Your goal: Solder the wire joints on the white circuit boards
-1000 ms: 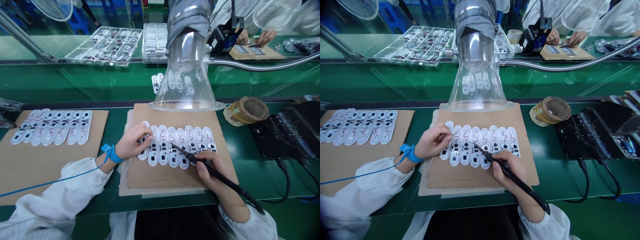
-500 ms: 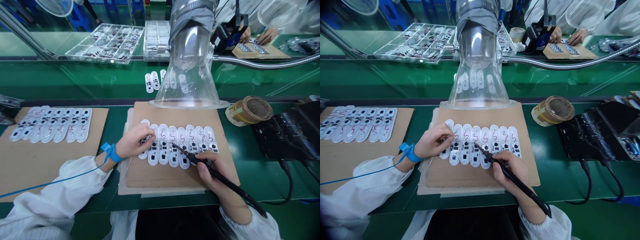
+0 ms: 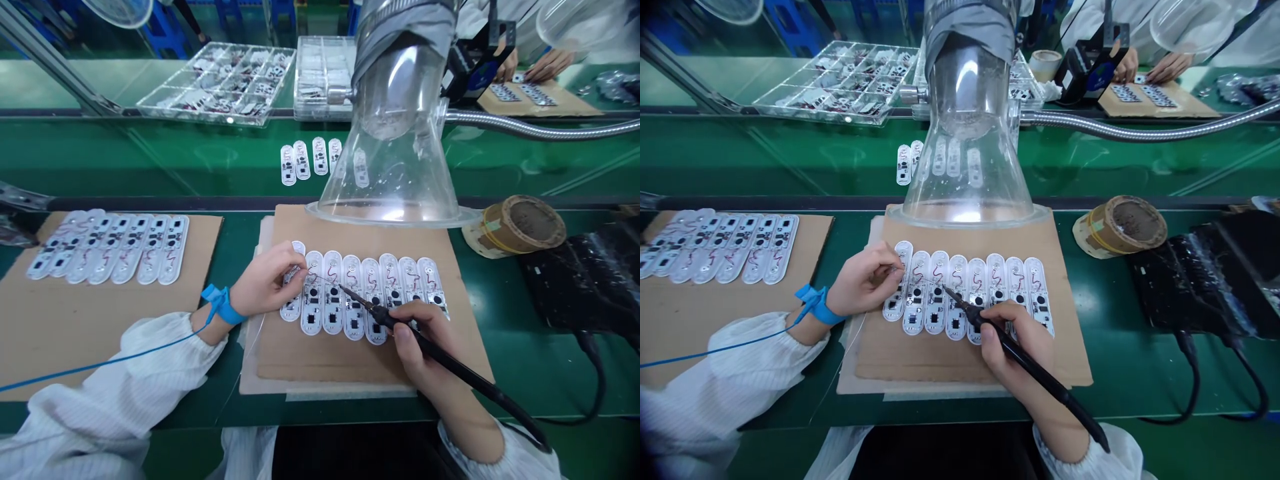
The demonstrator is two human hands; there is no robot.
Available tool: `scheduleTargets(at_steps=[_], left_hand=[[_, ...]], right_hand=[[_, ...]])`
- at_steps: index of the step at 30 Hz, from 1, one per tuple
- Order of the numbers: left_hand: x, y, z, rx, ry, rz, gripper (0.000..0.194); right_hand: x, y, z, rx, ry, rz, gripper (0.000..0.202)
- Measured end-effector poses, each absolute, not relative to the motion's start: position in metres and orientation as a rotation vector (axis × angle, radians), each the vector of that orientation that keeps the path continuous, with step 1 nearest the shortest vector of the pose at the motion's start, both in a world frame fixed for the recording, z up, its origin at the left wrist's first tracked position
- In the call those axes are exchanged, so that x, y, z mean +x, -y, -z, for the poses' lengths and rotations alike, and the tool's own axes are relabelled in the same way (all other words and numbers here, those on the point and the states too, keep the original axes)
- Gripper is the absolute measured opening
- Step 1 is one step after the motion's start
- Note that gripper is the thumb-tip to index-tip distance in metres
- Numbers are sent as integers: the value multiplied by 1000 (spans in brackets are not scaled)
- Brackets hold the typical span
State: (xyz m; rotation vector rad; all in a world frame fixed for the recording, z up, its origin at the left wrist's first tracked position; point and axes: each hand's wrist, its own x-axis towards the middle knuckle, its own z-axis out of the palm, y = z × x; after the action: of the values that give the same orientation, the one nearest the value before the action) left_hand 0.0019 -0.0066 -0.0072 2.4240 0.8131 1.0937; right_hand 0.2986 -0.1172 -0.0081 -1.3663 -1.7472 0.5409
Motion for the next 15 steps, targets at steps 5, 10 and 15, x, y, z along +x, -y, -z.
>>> scheduleTargets(at_steps=[5,10,15], left_hand=[[1,7,7,2415,-808,-1086,17],[4,7,7,2424,-782,-1053,17],[4,7,6,2429,-743,-1047,17]], right_hand=[[292,111,-2,-1358,1831,-474,7],[294,110,0,-1374,1864,-474,4],[296,114,5,-1373,1801,-561,7]])
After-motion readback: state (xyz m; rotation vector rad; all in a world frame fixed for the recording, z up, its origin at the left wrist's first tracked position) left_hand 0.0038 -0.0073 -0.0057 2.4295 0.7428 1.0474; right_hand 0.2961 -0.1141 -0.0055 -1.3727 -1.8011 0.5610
